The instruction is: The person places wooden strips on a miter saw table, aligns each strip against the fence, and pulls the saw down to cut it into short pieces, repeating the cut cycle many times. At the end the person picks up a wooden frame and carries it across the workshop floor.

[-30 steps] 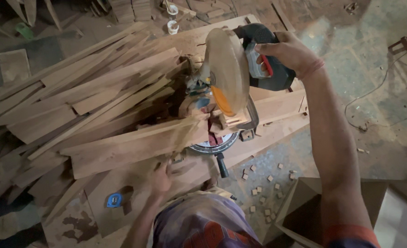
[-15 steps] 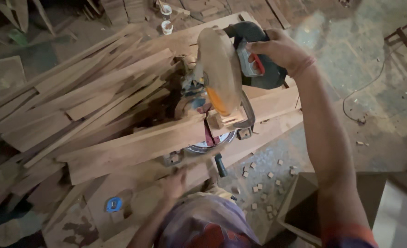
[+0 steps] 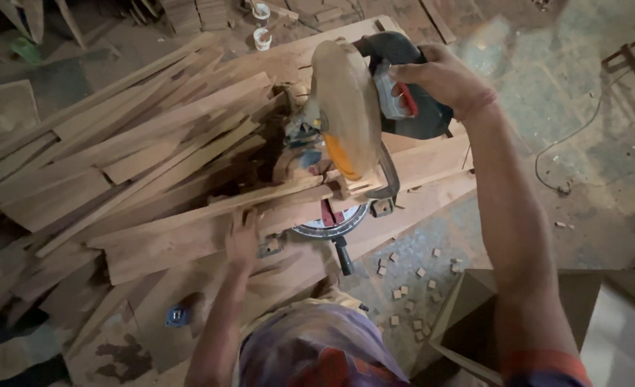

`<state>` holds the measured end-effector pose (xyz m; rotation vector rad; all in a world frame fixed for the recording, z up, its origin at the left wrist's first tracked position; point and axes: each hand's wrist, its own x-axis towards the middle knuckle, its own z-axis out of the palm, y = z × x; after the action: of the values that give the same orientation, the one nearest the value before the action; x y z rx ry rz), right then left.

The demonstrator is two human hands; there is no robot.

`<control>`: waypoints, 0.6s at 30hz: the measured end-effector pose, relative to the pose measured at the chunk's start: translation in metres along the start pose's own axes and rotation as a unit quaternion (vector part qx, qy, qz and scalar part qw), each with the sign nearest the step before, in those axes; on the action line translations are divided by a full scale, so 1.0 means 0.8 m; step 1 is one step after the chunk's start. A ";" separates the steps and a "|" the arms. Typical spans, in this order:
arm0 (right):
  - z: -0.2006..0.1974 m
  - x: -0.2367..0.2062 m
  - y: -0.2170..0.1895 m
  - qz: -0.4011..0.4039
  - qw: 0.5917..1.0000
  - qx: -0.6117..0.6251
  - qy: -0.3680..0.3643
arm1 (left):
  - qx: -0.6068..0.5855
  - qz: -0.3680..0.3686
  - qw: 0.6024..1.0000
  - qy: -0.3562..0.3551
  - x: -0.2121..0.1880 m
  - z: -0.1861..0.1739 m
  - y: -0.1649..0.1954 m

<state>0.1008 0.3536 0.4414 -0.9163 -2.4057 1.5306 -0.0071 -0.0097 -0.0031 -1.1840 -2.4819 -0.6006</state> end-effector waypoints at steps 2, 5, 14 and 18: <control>0.000 -0.001 -0.002 0.004 1.000 -0.002 -0.002 | 0.002 0.023 1.000 -0.019 0.001 0.013 -0.011; 0.000 -0.002 -0.003 0.008 1.000 0.002 0.000 | -0.009 0.028 0.997 -0.069 0.001 0.023 -0.019; -0.001 -0.001 -0.001 0.019 0.999 0.032 0.000 | -0.094 -0.043 0.994 -0.045 0.023 0.023 0.022; 0.003 -0.008 0.003 0.022 1.000 0.013 0.017 | -0.031 -0.069 0.997 -0.004 0.032 0.034 0.035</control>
<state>0.1061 0.3489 0.4397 -0.9889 -2.3516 1.5451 -0.0037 0.0366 -0.0085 -1.0437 -2.5854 -0.7144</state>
